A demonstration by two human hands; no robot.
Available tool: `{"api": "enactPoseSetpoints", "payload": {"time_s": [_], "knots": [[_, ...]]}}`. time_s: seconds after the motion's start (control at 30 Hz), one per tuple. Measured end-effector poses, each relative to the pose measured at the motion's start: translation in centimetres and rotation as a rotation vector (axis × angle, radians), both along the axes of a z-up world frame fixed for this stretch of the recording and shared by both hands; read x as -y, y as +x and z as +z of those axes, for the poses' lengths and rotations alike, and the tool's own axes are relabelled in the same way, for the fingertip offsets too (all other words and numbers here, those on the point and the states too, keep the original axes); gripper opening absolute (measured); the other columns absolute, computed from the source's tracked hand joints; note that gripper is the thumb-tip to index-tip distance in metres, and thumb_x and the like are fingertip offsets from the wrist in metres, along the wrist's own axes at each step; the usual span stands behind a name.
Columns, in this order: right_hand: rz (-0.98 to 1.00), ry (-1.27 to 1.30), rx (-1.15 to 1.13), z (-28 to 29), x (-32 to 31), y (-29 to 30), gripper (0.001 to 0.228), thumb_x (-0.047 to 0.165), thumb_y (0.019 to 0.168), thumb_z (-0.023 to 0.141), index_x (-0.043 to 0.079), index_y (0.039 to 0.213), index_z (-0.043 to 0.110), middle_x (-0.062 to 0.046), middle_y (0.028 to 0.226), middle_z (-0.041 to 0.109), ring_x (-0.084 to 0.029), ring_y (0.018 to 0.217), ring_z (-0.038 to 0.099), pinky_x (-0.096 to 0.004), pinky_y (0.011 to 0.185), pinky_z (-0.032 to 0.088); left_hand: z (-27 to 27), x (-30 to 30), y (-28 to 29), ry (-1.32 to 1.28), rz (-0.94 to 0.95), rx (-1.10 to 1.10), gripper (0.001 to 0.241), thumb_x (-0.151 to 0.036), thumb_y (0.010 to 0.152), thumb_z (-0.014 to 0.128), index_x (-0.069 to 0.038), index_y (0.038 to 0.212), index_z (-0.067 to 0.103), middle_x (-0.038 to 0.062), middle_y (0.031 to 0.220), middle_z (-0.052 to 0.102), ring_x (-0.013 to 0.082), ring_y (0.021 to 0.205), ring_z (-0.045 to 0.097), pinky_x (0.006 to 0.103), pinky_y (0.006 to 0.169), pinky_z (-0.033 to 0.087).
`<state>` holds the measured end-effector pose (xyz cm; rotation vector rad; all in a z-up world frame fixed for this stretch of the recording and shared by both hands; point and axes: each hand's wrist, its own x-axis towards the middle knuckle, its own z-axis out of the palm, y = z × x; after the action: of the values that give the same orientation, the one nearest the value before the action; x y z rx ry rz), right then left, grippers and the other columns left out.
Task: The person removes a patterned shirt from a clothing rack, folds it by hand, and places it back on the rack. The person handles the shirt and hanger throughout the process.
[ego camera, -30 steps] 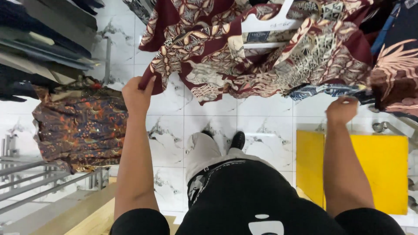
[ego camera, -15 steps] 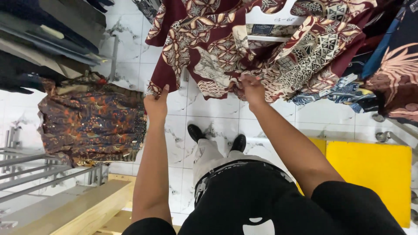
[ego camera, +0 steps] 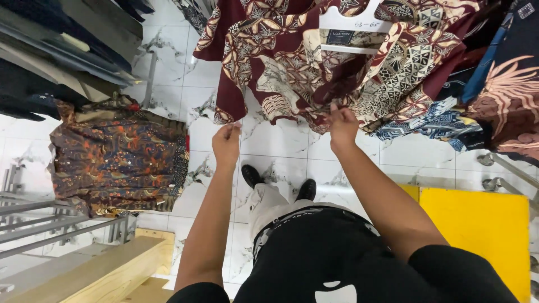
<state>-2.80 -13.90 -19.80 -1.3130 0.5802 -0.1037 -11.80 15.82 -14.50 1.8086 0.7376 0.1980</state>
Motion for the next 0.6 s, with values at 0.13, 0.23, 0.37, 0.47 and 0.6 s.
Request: {"api": "enactPoseSetpoints", "payload": {"time_s": [0.13, 0.23, 0.37, 0.47, 0.6], "knots": [[0.051, 0.016, -0.027, 1.8, 1.2, -4.8, 0.026, 0.02, 0.098, 0.078, 0.012, 0.08, 0.06, 0.001, 0.066, 0.063, -0.009, 0.065, 0.069, -0.02, 0.068, 0.06, 1.2, 4.7, -2.1, -0.103, -0.086, -0.052, 0.015, -0.019, 0.1, 0.063, -0.011, 0.107, 0.073, 0.005, 0.084, 0.075, 0.0153, 0.072, 0.064, 0.0307, 0.069, 0.051], [0.128, 0.035, -0.035, 1.1, 2.9, -7.7, 0.012, 0.016, 0.097, 0.076, 0.012, 0.101, 0.065, -0.002, 0.081, 0.072, -0.015, 0.08, 0.075, -0.02, 0.068, 0.058, 1.9, 9.0, -3.4, -0.137, -0.265, -0.024, 0.02, -0.024, 0.103, 0.061, -0.013, 0.119, 0.062, 0.007, 0.092, 0.079, 0.0142, 0.072, 0.07, 0.0305, 0.074, 0.056], [0.254, 0.037, 0.021, 0.9, 4.5, -10.5, 0.012, 0.013, 0.1, 0.072, 0.007, 0.107, 0.064, -0.006, 0.082, 0.07, -0.019, 0.081, 0.073, -0.023, 0.066, 0.054, 4.2, 14.6, -4.4, 0.081, -0.578, 0.332, 0.038, -0.013, 0.104, 0.053, -0.011, 0.141, 0.054, 0.019, 0.123, 0.07, 0.0393, 0.113, 0.068, 0.0522, 0.101, 0.052], [0.317, 0.05, 0.046, 1.6, 5.4, -11.8, 0.012, 0.012, 0.101, 0.072, 0.005, 0.106, 0.065, -0.008, 0.081, 0.068, -0.021, 0.078, 0.072, -0.024, 0.065, 0.053, 4.2, 17.5, -4.8, 0.211, -0.646, 0.491, 0.044, -0.011, 0.109, 0.044, -0.009, 0.154, 0.047, 0.024, 0.14, 0.055, 0.0446, 0.13, 0.054, 0.0562, 0.111, 0.042], [0.415, 0.038, 0.045, 4.2, 5.9, -13.5, 0.007, 0.008, 0.1, 0.07, 0.004, 0.104, 0.067, -0.006, 0.08, 0.068, -0.016, 0.074, 0.07, -0.022, 0.063, 0.051, 2.0, 18.8, -2.6, 0.344, -0.577, 0.575, 0.044, -0.019, 0.111, 0.048, -0.015, 0.155, 0.05, 0.017, 0.142, 0.048, 0.0366, 0.124, 0.059, 0.0494, 0.107, 0.047]]}}
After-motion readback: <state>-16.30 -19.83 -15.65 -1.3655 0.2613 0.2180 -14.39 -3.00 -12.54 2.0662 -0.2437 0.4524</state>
